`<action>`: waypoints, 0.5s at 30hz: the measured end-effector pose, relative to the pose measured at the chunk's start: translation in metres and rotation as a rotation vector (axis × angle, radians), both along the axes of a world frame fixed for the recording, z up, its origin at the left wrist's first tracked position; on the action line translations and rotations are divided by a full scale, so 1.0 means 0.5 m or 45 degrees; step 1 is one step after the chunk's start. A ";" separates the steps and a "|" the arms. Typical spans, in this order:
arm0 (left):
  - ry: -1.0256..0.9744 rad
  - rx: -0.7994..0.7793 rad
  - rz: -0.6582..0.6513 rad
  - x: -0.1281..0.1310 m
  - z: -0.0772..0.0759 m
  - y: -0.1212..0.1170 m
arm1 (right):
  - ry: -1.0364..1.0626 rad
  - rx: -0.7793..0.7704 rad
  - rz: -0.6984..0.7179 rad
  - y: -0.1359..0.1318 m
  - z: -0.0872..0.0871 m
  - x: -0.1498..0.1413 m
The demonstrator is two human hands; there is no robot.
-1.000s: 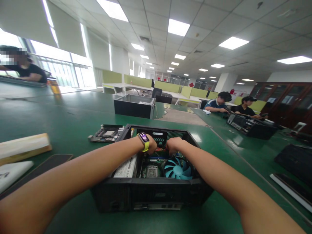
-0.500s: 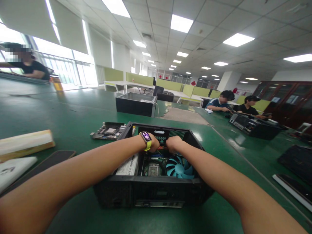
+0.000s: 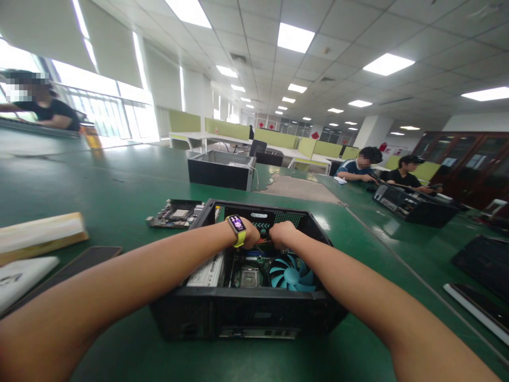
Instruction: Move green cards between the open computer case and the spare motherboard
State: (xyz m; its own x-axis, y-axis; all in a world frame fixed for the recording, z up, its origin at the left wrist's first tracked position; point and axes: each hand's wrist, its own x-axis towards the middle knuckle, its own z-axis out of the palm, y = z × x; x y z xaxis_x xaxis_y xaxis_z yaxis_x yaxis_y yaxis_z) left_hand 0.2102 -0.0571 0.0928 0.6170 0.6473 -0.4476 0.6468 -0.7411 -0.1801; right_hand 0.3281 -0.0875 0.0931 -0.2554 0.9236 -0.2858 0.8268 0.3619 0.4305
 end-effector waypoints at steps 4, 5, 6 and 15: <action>-0.010 0.002 -0.008 0.001 -0.003 0.000 | 0.001 0.012 -0.013 0.001 -0.002 0.001; -0.005 0.001 -0.011 0.001 -0.004 0.000 | 0.002 0.010 -0.020 0.001 -0.003 0.001; 0.001 0.000 -0.015 0.001 -0.004 0.000 | 0.002 0.008 -0.027 0.002 -0.003 0.001; -0.052 0.039 -0.023 0.001 -0.023 0.005 | 0.006 -0.001 -0.059 0.005 -0.009 0.000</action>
